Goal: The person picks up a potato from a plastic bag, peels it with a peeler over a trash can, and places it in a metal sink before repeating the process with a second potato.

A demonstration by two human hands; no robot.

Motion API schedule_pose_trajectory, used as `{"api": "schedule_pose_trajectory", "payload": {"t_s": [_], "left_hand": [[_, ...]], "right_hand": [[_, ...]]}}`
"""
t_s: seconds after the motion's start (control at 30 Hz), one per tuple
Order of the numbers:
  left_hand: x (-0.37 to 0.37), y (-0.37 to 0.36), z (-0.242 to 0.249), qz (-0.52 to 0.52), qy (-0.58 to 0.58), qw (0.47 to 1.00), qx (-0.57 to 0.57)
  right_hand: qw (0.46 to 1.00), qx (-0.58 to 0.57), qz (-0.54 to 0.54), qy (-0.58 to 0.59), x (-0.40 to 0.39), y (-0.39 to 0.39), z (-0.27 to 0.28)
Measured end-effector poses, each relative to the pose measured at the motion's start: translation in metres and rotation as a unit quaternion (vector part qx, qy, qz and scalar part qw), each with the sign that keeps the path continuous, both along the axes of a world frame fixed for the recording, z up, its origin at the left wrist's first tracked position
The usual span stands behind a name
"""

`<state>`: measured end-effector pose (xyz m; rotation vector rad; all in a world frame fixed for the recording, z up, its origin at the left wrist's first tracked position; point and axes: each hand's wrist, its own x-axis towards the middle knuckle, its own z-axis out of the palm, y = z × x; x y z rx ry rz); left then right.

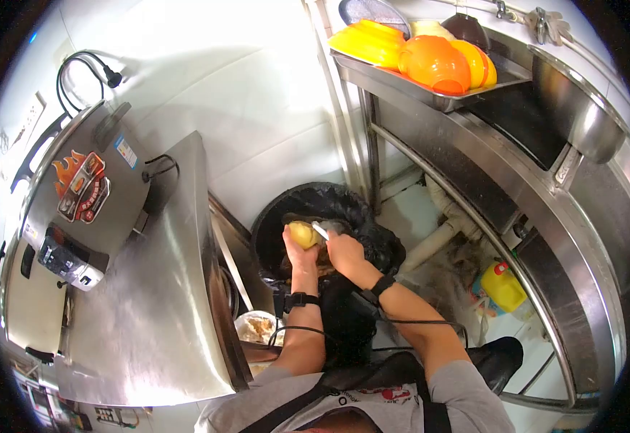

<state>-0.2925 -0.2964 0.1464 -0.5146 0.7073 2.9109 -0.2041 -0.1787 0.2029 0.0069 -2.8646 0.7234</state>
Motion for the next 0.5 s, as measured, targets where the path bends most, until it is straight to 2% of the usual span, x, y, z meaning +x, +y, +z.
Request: {"api": "schedule_pose_trajectory", "payload": {"t_s": [0.1, 0.17, 0.23, 0.37, 0.4, 0.5], "left_hand": [[-0.001, 0.002, -0.002, 0.035, 0.034, 0.997, -0.054], [0.001, 0.005, 0.002, 0.044, 0.049, 0.995, -0.070], [0.009, 0.013, 0.018, 0.090, 0.047, 0.988, -0.117], [0.018, 0.017, 0.033, 0.120, -0.012, 0.986, -0.116], [0.019, 0.011, 0.032, 0.104, -0.033, 0.979, -0.175], [0.020, 0.013, 0.031, 0.111, -0.002, 0.978, -0.174]], "right_hand": [[1.000, -0.024, -0.014, -0.011, -0.016, -0.008, 0.013], [0.997, -0.009, 0.020, -0.072, -0.020, -0.012, 0.020], [0.998, -0.020, 0.015, -0.066, -0.019, -0.017, 0.018], [0.996, -0.053, -0.018, -0.072, -0.005, -0.031, 0.005], [0.996, -0.038, 0.006, -0.083, 0.002, -0.036, 0.005], [0.995, -0.023, 0.026, -0.090, 0.015, -0.033, 0.011]]}}
